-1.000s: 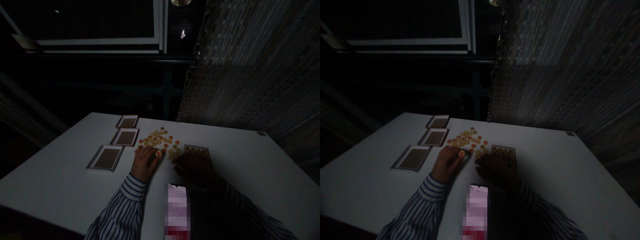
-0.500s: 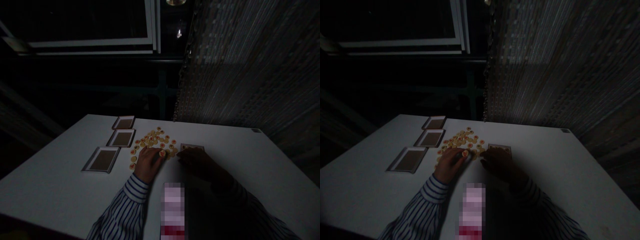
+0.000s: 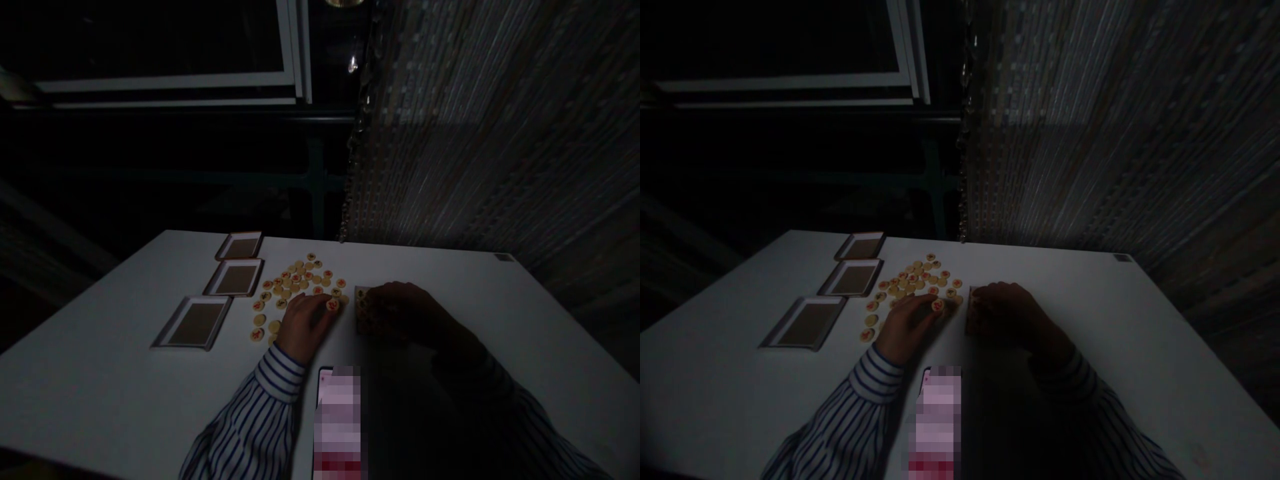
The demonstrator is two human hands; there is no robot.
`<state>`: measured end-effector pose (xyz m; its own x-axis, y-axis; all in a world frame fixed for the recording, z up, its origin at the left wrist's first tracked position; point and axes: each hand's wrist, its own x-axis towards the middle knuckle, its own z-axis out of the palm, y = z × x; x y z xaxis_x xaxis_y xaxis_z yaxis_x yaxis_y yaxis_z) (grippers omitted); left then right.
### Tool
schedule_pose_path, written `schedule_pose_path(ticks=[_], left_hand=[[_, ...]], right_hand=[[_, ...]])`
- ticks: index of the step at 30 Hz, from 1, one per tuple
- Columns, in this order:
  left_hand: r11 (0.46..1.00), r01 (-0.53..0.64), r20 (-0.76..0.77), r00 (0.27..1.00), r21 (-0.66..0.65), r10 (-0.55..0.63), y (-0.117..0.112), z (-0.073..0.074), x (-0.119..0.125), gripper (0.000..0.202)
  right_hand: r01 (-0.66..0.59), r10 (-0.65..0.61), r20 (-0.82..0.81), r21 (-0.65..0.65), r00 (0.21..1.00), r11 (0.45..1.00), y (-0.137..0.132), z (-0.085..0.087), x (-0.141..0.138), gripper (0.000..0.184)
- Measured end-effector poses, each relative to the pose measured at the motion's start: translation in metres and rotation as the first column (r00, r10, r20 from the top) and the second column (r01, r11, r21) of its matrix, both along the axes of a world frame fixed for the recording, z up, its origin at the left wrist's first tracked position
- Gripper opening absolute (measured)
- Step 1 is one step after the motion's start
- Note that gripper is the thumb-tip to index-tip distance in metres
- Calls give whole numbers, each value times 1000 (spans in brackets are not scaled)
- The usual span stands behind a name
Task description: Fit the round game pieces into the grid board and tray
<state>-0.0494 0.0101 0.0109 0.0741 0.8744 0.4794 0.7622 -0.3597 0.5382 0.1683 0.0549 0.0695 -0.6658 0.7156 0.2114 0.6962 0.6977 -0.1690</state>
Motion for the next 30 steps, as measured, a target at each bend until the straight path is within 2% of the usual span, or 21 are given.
schedule_pose_path(ticks=[5,9,15,20,25,30], left_hand=[[998,4,104,995,-66,3,4,-2,9,25],[985,46,277,961,-167,2,7,-6,16,27],[958,98,524,849,-268,60,13,-12,28,26],[938,181,698,711,-296,84,14,-11,36,24],[907,249,784,608,-340,126,13,-9,40,26],[889,257,778,609,-379,155,14,-7,40,26]], right_hand=[[24,-24,11,8,1000,1000,2,1,5,24],[-2,2,-14,22,1000,1000,6,-7,10,26],[18,-17,-65,14,998,1000,7,-11,10,23],[-18,20,-87,21,996,1000,7,-10,11,28],[-9,9,-45,15,999,1000,9,-11,10,29],[-7,7,41,-5,999,1000,12,-13,4,29]])
